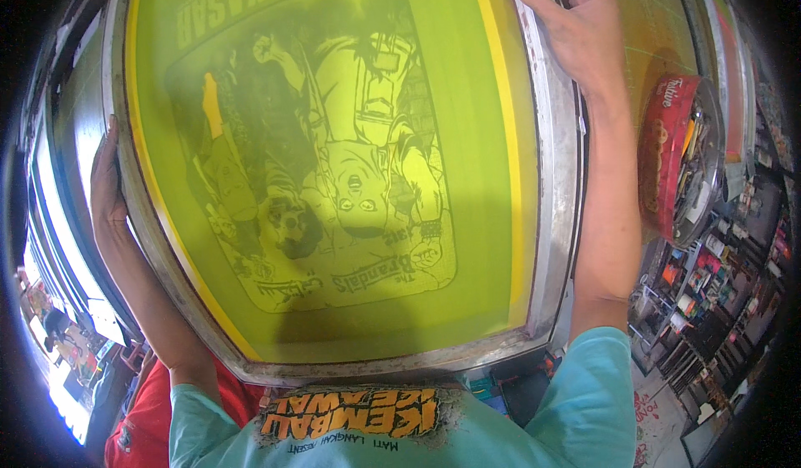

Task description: The person picks up a metal tray filled with clips and a yellow screen frame. They use the clips to secure the screen to the frame, then lift and inspect the completed screen.

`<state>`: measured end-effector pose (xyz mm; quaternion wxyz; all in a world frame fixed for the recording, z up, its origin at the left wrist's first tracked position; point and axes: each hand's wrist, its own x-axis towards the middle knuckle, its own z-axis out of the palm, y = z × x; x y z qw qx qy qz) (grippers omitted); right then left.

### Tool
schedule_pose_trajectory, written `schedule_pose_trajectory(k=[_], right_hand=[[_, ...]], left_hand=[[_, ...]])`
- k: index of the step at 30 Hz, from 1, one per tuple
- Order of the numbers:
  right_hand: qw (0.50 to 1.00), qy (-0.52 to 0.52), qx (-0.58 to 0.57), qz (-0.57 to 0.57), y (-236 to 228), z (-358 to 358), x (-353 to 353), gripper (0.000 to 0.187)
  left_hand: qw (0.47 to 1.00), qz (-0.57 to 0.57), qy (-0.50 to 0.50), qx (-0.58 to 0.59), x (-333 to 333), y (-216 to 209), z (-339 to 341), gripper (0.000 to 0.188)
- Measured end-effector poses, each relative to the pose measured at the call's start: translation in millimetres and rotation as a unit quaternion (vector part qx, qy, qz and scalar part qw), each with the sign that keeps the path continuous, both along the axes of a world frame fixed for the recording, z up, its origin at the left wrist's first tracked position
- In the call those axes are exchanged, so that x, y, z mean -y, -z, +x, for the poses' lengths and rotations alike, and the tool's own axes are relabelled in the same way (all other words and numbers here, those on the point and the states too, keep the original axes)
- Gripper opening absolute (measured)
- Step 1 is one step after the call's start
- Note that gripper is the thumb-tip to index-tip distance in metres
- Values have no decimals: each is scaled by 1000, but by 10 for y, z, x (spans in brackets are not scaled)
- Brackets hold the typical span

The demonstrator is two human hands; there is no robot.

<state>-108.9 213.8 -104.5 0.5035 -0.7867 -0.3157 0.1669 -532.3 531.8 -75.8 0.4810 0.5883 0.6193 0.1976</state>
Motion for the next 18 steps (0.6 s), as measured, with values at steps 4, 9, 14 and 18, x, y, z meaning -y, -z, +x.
schedule_pose_trajectory(k=[4,9,14,18], right_hand=[[999,0,38,-21,-46,-26,-15,60],[1000,2,9,-18,-6,3,-11,59],[999,14,35,-36,-107,-122,-49,59],[999,16,29,-23,-71,-85,-50,60]], left_hand=[[999,3,0,36,40,-3,23,54],[998,-26,26,50,33,-38,0,55],[999,-1,16,31,76,-70,59,59],[999,-9,22,45,46,-53,16,67]])
